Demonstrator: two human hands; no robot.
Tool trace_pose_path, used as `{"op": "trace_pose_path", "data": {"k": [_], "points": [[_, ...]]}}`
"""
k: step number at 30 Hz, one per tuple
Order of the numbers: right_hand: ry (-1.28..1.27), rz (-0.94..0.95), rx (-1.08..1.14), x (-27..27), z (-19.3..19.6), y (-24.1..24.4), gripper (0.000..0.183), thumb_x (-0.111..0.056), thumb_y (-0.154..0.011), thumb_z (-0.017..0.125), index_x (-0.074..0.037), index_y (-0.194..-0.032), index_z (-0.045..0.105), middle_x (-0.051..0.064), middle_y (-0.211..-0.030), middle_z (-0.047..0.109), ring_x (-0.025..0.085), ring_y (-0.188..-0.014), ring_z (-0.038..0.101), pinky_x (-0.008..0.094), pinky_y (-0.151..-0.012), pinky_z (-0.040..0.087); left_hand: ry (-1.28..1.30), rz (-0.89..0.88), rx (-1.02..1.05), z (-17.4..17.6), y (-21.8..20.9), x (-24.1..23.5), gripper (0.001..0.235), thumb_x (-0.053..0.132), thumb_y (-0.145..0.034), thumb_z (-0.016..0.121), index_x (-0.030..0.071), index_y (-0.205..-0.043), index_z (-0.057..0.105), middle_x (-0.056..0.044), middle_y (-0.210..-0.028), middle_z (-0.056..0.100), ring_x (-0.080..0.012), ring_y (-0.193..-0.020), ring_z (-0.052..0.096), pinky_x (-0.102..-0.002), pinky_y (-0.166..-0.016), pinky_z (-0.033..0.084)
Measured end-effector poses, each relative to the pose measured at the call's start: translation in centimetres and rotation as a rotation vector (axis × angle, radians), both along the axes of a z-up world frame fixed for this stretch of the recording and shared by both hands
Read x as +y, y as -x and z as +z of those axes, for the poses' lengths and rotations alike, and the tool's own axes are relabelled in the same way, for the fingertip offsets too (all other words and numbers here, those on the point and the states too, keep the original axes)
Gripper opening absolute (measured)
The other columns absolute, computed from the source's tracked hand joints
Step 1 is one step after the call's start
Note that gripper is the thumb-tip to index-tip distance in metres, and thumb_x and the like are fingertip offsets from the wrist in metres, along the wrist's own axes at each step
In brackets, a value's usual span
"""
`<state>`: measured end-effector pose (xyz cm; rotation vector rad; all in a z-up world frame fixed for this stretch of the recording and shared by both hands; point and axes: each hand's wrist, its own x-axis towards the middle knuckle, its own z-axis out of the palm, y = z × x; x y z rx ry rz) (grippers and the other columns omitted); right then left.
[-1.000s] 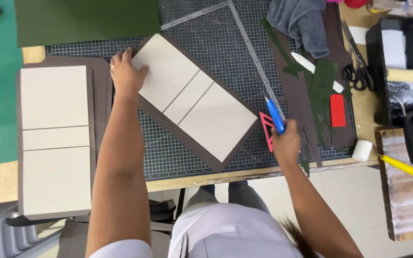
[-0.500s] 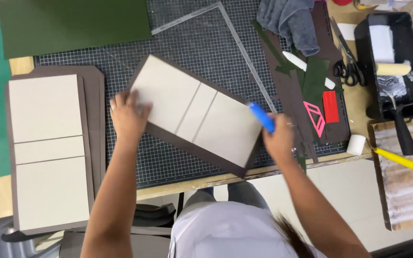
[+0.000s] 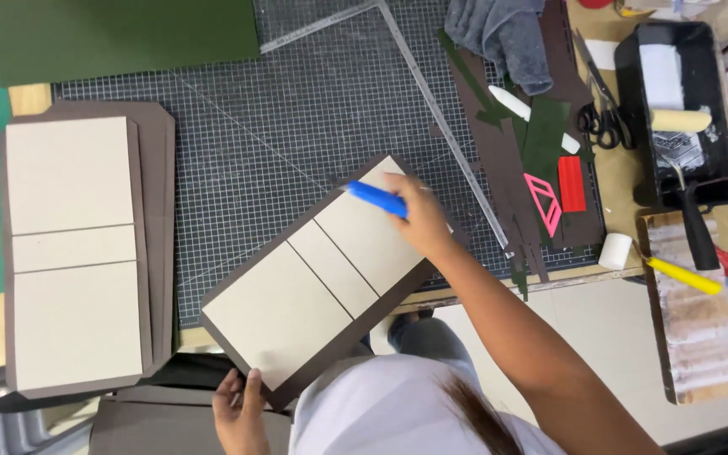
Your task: Trimming the excess material from the edges of cardboard covers using a utility knife and a ruler on a cutting mat.
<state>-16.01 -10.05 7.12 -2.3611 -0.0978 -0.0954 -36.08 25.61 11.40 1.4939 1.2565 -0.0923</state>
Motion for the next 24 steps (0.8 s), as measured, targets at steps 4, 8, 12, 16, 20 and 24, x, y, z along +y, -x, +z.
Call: {"op": "trace_pose_path", "data": {"k": [4,8,12,16,20,24], "points": [[0.237,-0.443,0.024,-7.5,-0.6,7.1,0.028,-0.014,-0.089,0.076,-0.012,-0.114,0.063,0.014,-0.109,0.067,0.036,-0.098,0.064,0.048,-0.081,0.049,0.146,0.004,-0.043,-0.8,1.8,-0.1,0.065,0.024,-0.088,0.074,0.001,-0.144,0.049,-0.012,-0.116,0.068,-0.0193,-0.104,0.064,-0.039,-0.070,0.050],[0.371,-0.633,0.079,-12.0,-1.9,8.6,0.036,-0.029,-0.089,0.082,-0.006,-0.102,0.057,0.018,-0.094,0.068,0.045,-0.093,0.063,0.054,-0.079,0.048,0.168,-0.173,0.109,-0.6,0.3,-0.5,0.043,0.030,-0.086,0.077,-0.004,-0.108,0.064,-0.011,-0.095,0.060,-0.0195,-0.097,0.058,-0.042,-0.084,0.052],[0.237,-0.627,0.338,-12.1,-0.4,8.4,0.034,-0.017,-0.093,0.077,-0.011,-0.111,0.049,0.017,-0.097,0.070,0.045,-0.088,0.069,0.057,-0.071,0.051,0.331,-0.277,0.151,2.5,-2.2,-0.8,0.029,0.024,-0.088,0.079,0.000,-0.105,0.078,-0.004,-0.096,0.071,-0.0172,-0.076,0.059,-0.031,-0.050,0.041],[0.174,-0.577,0.525,-10.7,4.8,8.7,0.036,-0.021,-0.096,0.073,-0.009,-0.118,0.047,0.013,-0.101,0.074,0.040,-0.088,0.072,0.054,-0.073,0.056,0.345,-0.164,-0.085,1.8,-1.3,-1.5,0.028,0.019,-0.093,0.073,-0.001,-0.113,0.070,-0.009,-0.102,0.069,-0.0244,-0.065,0.061,-0.034,-0.052,0.057],[0.209,-0.578,0.596,-10.9,2.7,13.1,0.043,-0.037,-0.095,0.071,-0.011,-0.119,0.048,0.020,-0.098,0.071,0.048,-0.090,0.069,0.059,-0.071,0.051,0.298,0.055,-0.103,0.0,1.2,-3.9,0.037,0.029,-0.093,0.073,0.005,-0.104,0.048,-0.007,-0.101,0.052,-0.0206,-0.074,0.053,-0.035,-0.059,0.053],[0.254,-0.606,0.583,-10.2,2.0,18.0,0.054,-0.044,-0.089,0.072,-0.008,-0.125,0.054,0.019,-0.107,0.072,0.047,-0.101,0.067,0.057,-0.078,0.051,0.443,0.131,-0.082,-3.1,1.8,-9.2,0.042,0.023,-0.087,0.083,0.005,-0.069,0.050,-0.008,-0.067,0.052,-0.0179,-0.071,0.059,-0.039,-0.066,0.062]]}}
